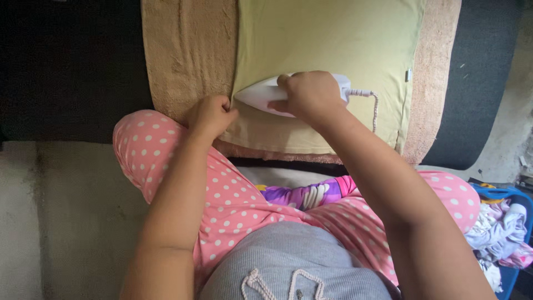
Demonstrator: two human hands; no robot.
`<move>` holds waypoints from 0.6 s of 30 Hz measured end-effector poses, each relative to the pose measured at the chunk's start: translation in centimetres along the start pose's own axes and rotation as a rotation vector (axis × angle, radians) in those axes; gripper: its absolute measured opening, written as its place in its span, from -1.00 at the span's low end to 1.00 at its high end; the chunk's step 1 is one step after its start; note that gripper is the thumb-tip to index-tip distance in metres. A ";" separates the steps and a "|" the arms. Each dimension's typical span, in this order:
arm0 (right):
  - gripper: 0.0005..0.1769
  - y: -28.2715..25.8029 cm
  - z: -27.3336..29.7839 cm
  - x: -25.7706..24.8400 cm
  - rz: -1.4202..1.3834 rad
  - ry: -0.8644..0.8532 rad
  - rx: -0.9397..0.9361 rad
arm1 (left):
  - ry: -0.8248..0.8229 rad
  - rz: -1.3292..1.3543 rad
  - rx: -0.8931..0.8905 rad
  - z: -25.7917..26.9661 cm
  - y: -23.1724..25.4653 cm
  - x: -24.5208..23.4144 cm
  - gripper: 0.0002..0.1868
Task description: The person irons a light green t-shirt laid on a towel on the floor. They use a white electric iron to smooth the front and back of the shirt, adjusting the fabric with their left hand as needed.
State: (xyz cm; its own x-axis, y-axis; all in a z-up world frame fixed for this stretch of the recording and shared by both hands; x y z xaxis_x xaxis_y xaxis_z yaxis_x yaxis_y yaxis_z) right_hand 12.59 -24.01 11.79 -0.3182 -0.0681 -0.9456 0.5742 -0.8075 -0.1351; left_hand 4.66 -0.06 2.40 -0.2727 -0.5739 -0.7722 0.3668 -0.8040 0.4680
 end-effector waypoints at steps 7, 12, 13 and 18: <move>-0.25 9.4 -1.3 -3.3 -0.048 0.151 0.291 | -0.064 0.022 -0.027 -0.1 0.3 -0.1 -0.68; -0.34 12.7 -0.2 -4.2 -0.082 0.066 0.443 | -0.133 0.037 -0.101 0.2 0.8 -0.7 -0.69; -0.33 11.9 -0.5 -4.2 -0.098 0.042 0.436 | -0.110 0.072 -0.085 0.0 1.1 -1.0 -0.64; -0.37 4.6 -2.4 -3.2 -0.075 0.054 0.192 | 0.088 0.289 -0.009 -0.6 1.6 -0.5 -0.57</move>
State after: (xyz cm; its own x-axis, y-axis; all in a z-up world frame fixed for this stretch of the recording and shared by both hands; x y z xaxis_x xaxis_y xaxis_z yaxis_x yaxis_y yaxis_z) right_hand 18.05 -26.10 13.44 -0.3108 0.0234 -0.9502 0.3948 -0.9062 -0.1515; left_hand 5.95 -0.90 3.27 -0.0775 -0.7628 -0.6420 0.4260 -0.6075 0.6704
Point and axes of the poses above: each hand's wrist, its own z-axis away from the middle knuckle, its own x-axis out of the palm, y = z × x, the point moved 3 cm from there along -z, towards the middle knuckle, and after that the axes turned 2 degrees about -x, right-handed, at the moved point
